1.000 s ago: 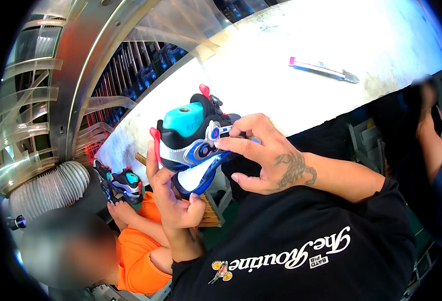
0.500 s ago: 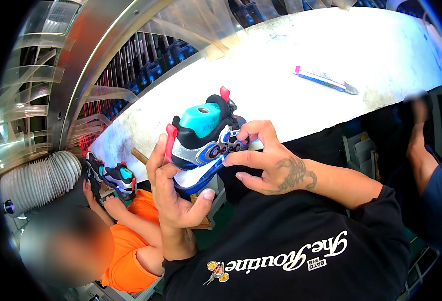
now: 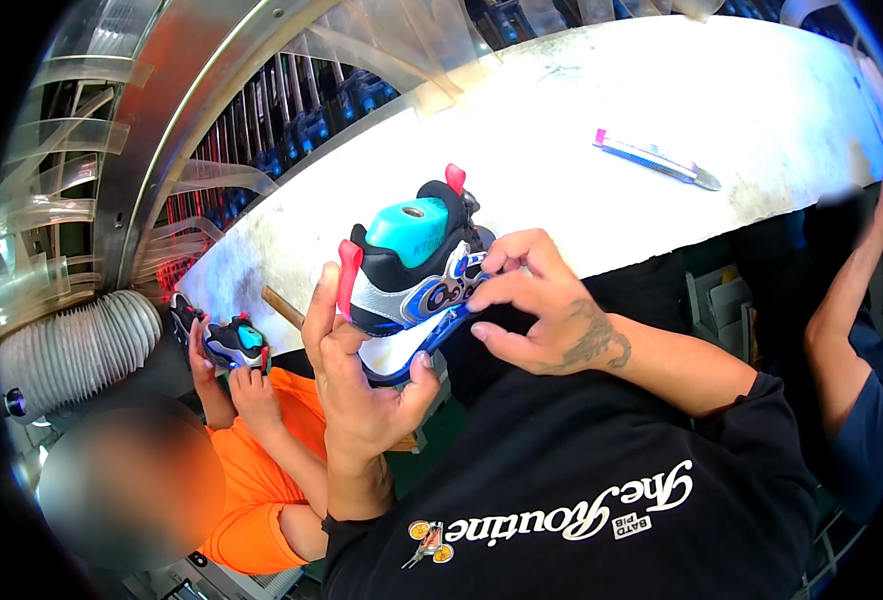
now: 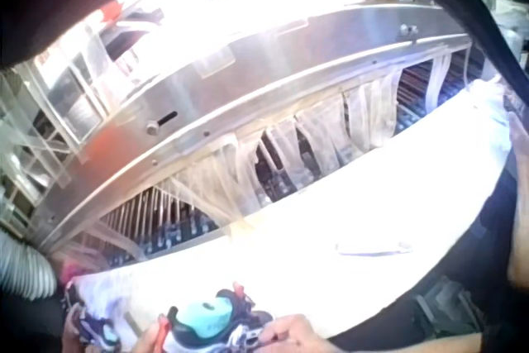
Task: The person assembles a sneaker by inserting the insole and attaching the sole to the upper. They use a utility knife to trim excess material and a marker to apply details to the shoe's surface. The process involves repeated handling and inspection of the shoe components.
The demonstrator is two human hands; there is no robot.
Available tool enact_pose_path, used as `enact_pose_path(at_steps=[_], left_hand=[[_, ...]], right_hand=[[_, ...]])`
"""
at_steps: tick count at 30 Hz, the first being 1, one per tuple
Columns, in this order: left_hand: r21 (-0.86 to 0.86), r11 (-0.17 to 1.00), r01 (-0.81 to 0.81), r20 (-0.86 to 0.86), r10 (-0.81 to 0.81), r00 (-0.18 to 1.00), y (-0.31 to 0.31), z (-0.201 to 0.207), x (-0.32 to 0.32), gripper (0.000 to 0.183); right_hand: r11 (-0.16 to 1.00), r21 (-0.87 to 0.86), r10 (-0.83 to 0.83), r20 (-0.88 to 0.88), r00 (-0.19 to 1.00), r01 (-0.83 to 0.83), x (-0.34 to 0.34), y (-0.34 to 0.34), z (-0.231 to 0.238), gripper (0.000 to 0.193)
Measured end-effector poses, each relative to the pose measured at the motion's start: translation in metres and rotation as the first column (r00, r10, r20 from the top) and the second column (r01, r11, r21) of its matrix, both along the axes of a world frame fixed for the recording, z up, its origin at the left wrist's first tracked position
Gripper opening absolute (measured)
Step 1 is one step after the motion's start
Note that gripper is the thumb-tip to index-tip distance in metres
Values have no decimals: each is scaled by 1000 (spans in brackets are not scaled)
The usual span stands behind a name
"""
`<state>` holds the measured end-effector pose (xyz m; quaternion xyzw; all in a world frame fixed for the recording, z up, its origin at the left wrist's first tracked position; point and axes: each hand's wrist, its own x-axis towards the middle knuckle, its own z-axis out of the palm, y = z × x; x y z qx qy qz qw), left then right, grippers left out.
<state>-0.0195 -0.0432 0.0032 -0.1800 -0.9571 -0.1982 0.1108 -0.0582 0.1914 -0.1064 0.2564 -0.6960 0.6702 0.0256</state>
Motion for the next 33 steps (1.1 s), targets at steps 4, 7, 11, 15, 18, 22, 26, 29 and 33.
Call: enact_pose_path(at_steps=[4, 7, 11, 15, 18, 22, 26, 29, 33], left_hand=[[28, 1000, -10, 32, 9, 999, 4, 2, 5, 62], [35, 999, 18, 3, -18, 1000, 7, -3, 9, 63], [3, 999, 42, -21, -42, 999, 9, -4, 10, 64], [43, 998, 42, -37, -41, 998, 14, -5, 13, 61], [35, 999, 24, -45, -22, 999, 12, -8, 14, 64], [2, 1000, -28, -12, 28, 1000, 11, -4, 16, 64], [18, 999, -48, 12, 48, 999, 10, -7, 18, 64], [31, 998, -55, 10, 55, 998, 10, -9, 19, 63], [3, 997, -76, 27, 76, 997, 8, -8, 20, 61]], right_hand=[[906, 233, -286, -281, 916, 354, -39, 37, 4, 42], [334, 728, -410, -459, 788, 599, -68, 93, -1, 69], [208, 945, -349, -170, 922, 253, -83, 128, 4, 45], [621, 737, -329, -63, 942, 266, -73, 121, -1, 23], [983, 182, -122, 527, 841, 29, -59, 90, 41, 13], [927, -372, 199, 376, 905, -49, -35, 63, 38, 32], [891, -453, 183, 300, 936, -29, -22, 42, 37, 44], [919, -395, 94, 184, 979, -14, -20, 39, 31, 42], [938, -345, 58, 105, 993, -19, -22, 40, 32, 24]])
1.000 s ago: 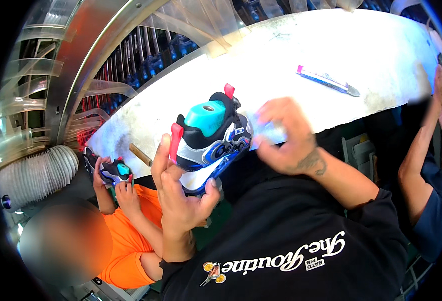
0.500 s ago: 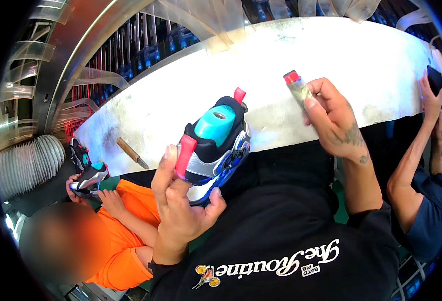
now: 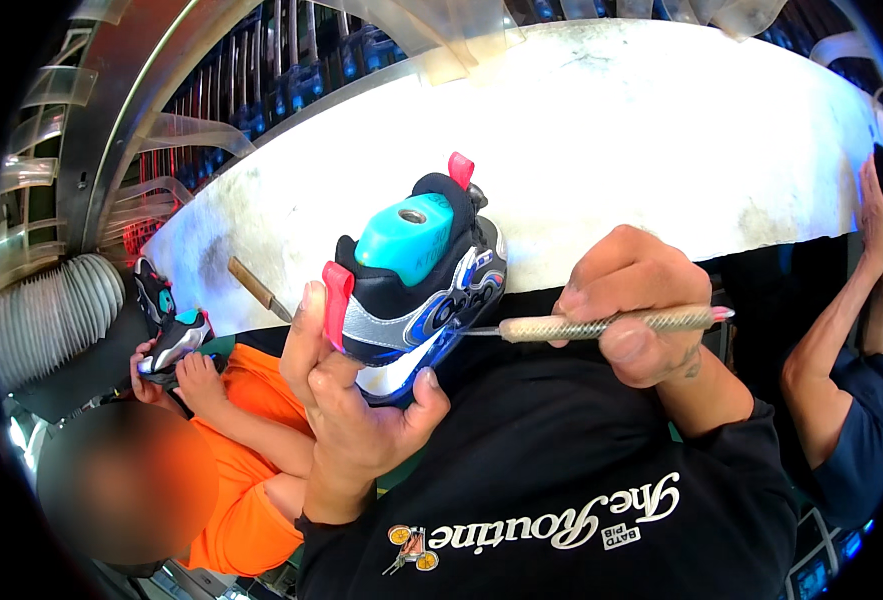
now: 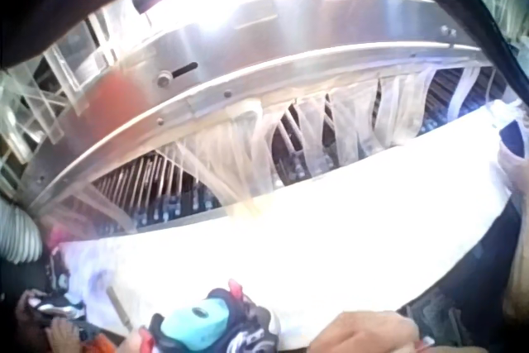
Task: The person assembles a sneaker by inserting the insole and attaching the sole to the upper. They use a utility knife to trim excess material and a marker to apply details to the shoe's surface. The process involves repeated handling and inspection of the shoe components.
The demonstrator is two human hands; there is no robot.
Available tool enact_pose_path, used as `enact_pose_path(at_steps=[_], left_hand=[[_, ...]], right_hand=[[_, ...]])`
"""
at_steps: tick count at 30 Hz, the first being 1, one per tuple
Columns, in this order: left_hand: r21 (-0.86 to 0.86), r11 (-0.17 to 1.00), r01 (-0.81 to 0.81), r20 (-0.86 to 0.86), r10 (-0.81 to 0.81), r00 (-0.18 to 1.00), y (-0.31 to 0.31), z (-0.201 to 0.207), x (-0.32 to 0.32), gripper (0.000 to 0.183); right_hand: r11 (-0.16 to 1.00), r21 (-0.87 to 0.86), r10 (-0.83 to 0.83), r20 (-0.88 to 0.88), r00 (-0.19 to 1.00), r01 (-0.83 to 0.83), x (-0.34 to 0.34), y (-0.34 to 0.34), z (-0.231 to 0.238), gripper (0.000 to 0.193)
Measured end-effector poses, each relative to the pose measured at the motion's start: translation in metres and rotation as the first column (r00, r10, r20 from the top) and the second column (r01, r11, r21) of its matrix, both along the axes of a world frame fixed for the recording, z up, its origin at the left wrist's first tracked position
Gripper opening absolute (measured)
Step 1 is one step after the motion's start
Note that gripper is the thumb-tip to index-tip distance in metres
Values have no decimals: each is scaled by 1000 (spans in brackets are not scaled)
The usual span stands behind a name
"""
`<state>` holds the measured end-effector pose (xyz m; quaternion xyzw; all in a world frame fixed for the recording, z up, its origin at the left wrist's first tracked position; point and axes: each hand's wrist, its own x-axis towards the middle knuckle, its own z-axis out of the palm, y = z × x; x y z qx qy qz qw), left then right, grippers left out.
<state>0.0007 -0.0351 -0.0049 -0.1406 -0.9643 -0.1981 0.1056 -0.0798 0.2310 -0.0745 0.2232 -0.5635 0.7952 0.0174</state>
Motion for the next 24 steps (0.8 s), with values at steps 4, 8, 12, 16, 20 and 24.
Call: enact_pose_path(at_steps=[4, 8, 12, 16, 20, 24], left_hand=[[34, 999, 11, -8, -10, 1000, -1, -3, -2, 60], [36, 999, 21, -7, -20, 1000, 1, -1, -5, 61], [32, 999, 11, 7, -12, 1000, 1, 0, -4, 62], [44, 999, 6, 14, -6, 1000, 1, -1, -4, 65], [9, 1000, 3, 24, -3, 1000, 0, 2, -5, 67], [16, 1000, 14, 23, -14, 1000, 0, 3, -5, 69]], right_hand=[[988, 147, -27, -130, 991, 47, 2, 2, -7, 16], [979, 183, -65, -146, 987, 92, 5, 2, -19, 18], [988, 132, -64, -116, 991, 80, 9, -1, -30, 18], [994, 98, -42, -117, 992, 54, 11, 0, -36, 17], [996, 81, -25, -79, 997, 32, 16, -1, -35, 17], [999, 24, -39, -33, 999, 40, 25, -7, -38, 16]])
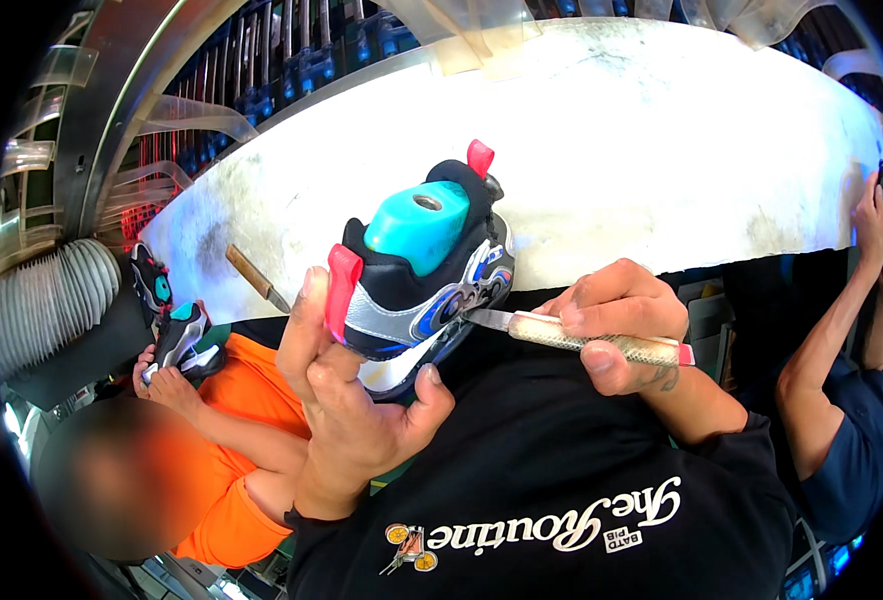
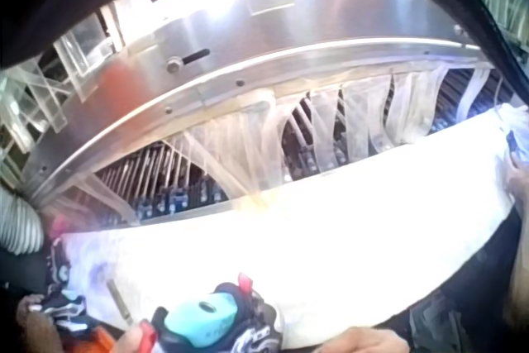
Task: The person assembles a sneaker by inserting the insole and attaching the sole to the upper. They use a utility knife to trim excess material and a marker to apply details to the shoe's surface. The process involves repeated handling and inspection of the shoe components.
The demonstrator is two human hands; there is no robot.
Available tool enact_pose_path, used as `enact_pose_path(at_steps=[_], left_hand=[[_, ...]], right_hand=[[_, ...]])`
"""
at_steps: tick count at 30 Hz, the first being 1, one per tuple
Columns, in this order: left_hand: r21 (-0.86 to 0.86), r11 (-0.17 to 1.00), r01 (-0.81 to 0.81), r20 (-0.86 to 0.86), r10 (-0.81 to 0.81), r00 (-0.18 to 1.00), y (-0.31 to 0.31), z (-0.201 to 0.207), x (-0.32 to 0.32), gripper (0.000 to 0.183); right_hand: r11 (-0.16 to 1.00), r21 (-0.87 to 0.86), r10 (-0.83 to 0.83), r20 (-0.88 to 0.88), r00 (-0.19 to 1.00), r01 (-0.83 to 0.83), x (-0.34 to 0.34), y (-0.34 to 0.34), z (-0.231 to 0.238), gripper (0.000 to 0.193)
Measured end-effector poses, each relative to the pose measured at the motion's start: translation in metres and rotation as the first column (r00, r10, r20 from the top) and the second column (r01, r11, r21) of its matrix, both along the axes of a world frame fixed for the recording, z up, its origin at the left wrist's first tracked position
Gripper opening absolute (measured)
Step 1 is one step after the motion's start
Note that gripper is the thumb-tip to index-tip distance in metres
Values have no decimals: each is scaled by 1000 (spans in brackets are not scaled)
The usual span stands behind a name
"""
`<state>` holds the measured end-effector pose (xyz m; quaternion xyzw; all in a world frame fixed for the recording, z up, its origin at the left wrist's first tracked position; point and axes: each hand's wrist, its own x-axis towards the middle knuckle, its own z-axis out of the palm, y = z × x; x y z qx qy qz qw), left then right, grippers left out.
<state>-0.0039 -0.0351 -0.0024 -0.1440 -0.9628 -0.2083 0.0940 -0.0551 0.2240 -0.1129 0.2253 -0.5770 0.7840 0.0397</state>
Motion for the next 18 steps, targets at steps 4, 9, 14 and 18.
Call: enact_pose_path(at_steps=[4, 9, 14, 18], left_hand=[[-2, 1000, 25, -6, -25, 1000, 1, 1, 1, 70], [7, 1000, 23, -46, -22, 999, 2, -3, 1, 72], [1, 1000, 31, -61, -31, 998, 4, -5, 4, 81], [-5, 999, 37, -63, -37, 997, 9, 1, -4, 80]], right_hand=[[1000, 2, 12, 33, 999, -13, 3, 2, -2, 15], [994, 66, 84, 1, 997, -83, -12, 9, 9, 14], [971, 175, 174, -49, 984, -163, -30, 17, 29, 14], [964, 186, 205, -77, 976, -188, -27, 26, 31, 12]])
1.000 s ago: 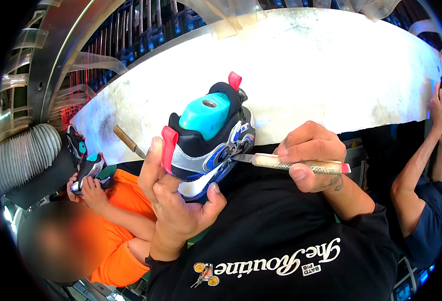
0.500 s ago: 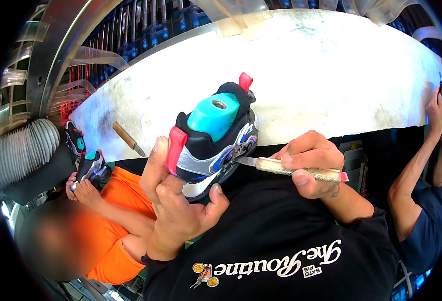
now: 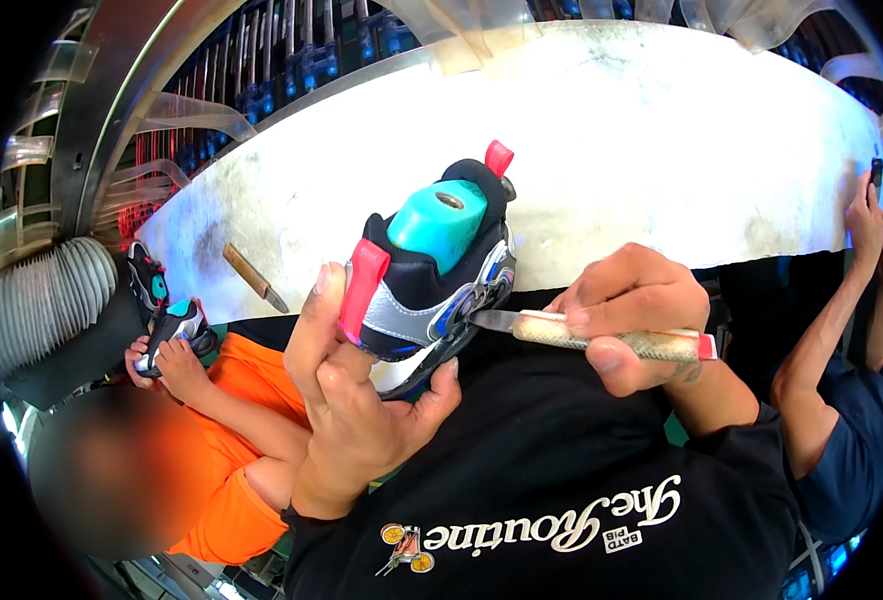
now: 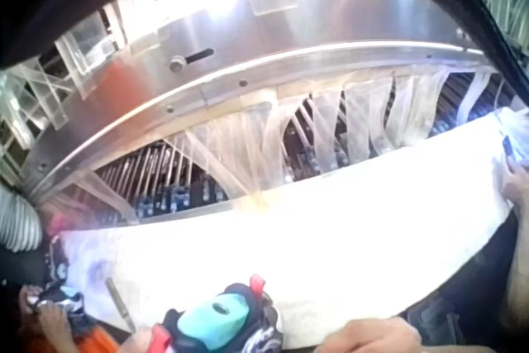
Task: The person assembles a sneaker by inserting the insole and attaching the sole to the upper. They use a utility knife to trim excess material and a marker to apply details to the shoe's surface. The process involves repeated handling and inspection of the shoe components.
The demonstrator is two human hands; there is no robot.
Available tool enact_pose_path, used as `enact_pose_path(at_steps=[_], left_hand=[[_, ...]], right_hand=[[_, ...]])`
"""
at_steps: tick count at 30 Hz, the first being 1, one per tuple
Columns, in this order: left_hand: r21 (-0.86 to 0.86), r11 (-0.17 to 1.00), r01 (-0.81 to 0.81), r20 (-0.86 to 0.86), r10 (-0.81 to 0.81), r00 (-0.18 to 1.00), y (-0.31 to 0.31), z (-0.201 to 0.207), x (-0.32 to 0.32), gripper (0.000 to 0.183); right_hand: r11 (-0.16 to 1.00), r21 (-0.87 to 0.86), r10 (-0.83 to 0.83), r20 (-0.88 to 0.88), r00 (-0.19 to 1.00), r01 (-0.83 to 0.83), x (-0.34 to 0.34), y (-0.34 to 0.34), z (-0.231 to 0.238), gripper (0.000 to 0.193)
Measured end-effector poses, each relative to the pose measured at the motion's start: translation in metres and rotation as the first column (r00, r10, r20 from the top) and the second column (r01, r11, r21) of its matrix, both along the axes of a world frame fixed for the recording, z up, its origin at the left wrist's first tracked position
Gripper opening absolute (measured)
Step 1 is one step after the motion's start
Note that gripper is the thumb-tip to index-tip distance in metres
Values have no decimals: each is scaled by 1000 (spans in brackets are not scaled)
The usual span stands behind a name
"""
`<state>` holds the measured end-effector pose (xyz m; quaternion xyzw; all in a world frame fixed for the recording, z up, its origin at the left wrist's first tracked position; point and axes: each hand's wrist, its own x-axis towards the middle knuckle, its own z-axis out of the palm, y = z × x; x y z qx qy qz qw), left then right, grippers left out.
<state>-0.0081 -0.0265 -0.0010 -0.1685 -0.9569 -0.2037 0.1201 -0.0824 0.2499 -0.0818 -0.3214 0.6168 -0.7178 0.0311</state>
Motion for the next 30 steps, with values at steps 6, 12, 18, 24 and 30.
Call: enact_pose_path(at_steps=[6, 12, 18, 24, 30], left_hand=[[19, 1000, 12, -3, -12, 1000, 1, 1, -4, 79], [30, 999, -17, -1, 17, 1000, 0, -3, 0, 79], [-11, 1000, -10, 2, 10, 1000, 0, 1, -2, 80], [-5, 1000, 15, 6, -15, 1000, 0, 1, 0, 77], [-19, 1000, 22, -5, -22, 1000, -2, -2, -1, 74]], right_hand=[[975, -158, -151, 25, 988, 153, 22, -18, -12, 14], [983, -78, -168, 21, 986, 169, 21, -16, -10, 14], [988, 8, -156, 113, 981, 157, 1, -15, -6, 8], [997, 38, -73, 158, 985, 68, -12, -15, 5, 8], [998, 63, -21, 171, 985, 11, -14, -15, 4, 10]])
